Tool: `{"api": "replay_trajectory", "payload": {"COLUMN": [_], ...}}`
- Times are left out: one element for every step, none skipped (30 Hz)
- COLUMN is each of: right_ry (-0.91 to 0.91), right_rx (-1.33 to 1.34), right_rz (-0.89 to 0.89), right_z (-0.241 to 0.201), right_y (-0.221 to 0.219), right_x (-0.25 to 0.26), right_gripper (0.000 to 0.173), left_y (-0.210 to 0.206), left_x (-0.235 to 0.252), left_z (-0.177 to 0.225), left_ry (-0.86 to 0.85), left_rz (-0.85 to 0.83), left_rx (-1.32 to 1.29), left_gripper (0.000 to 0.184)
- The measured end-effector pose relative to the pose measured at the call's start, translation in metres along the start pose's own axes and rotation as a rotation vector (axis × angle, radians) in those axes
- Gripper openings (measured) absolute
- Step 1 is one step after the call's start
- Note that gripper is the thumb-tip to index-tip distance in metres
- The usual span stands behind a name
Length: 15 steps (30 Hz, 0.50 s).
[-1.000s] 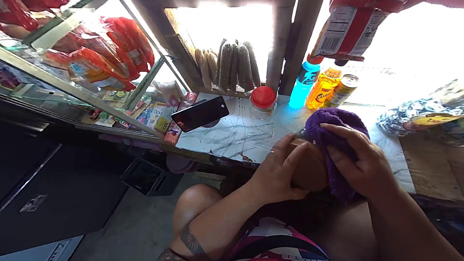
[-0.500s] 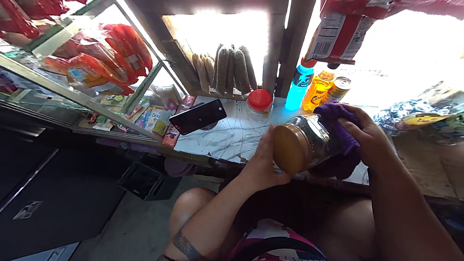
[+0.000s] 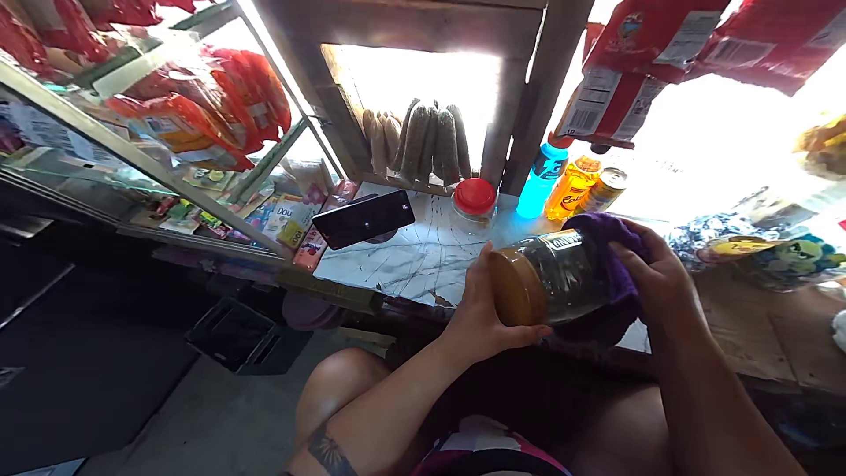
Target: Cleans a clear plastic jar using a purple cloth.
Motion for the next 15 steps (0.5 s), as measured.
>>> {"api": "replay_trajectory", "payload": {"right_ry": [0.046,0.092,0.13,0.162,0.194,0.219,0.241,0.266,0.297,0.337,0.39,0.458,0.532,0.61,0.676], "right_rx": [-0.018,-0.035,-0.056,-0.081,-0.106,-0.13,-0.161,-0.202,-0.256,-0.311,-0.358,-0.392,-0.411,-0.405,-0.393], "right_rz": [0.011,0.022,0.028,0.033,0.027,0.015,-0.001,-0.013,-0.022,-0.026,-0.036,-0.049,-0.061,-0.075,-0.086], "right_z": [0.001,0.002,0.003,0.003,0.002,0.001,-0.001,-0.003,-0.005,-0.007,-0.01,-0.014,-0.02,-0.025,-0.031], "right_y": [-0.002,-0.003,-0.005,-0.007,-0.008,-0.01,-0.013,-0.015,-0.017,-0.02,-0.022,-0.026,-0.031,-0.036,-0.042], "right_x": [-0.002,-0.002,-0.003,-0.004,-0.004,-0.005,-0.006,-0.007,-0.009,-0.011,-0.014,-0.019,-0.024,-0.031,-0.039], "right_gripper": [0.043,0.044,0.044,0.046,0.047,0.048,0.049,0.049,0.051,0.053,0.056,0.057,0.058,0.056,0.053], "left_y": [0.002,0.003,0.005,0.005,0.005,0.005,0.005,0.004,0.004,0.004,0.004,0.004,0.004,0.004,0.004], "left_x": [0.0,0.001,0.002,0.003,0.003,0.004,0.004,0.004,0.004,0.003,0.003,0.002,0.002,0.001,0.001], "left_z": [0.003,0.005,0.006,0.007,0.007,0.008,0.009,0.009,0.01,0.01,0.011,0.012,0.013,0.014,0.015], "left_ry": [-0.049,-0.096,-0.134,-0.161,-0.181,-0.19,-0.195,-0.205,-0.218,-0.226,-0.232,-0.24,-0.242,-0.24,-0.237], "left_rz": [0.015,0.031,0.044,0.054,0.06,0.059,0.056,0.055,0.055,0.052,0.049,0.047,0.042,0.037,0.035], "left_rx": [0.035,0.061,0.081,0.097,0.107,0.113,0.12,0.13,0.138,0.141,0.145,0.147,0.147,0.149,0.156], "left_gripper": [0.134,0.131,0.129,0.128,0.126,0.126,0.125,0.125,0.126,0.126,0.126,0.126,0.126,0.126,0.127]}}
Point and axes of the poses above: each hand's wrist, its own x-axis towards the middle knuckle, its own y-axis out of the back of the hand, z = x × y, the point moved 4 cm from there along x, towards the middle knuckle, and after that the axes turned 4 degrees about -x, right-handed, at the moved point
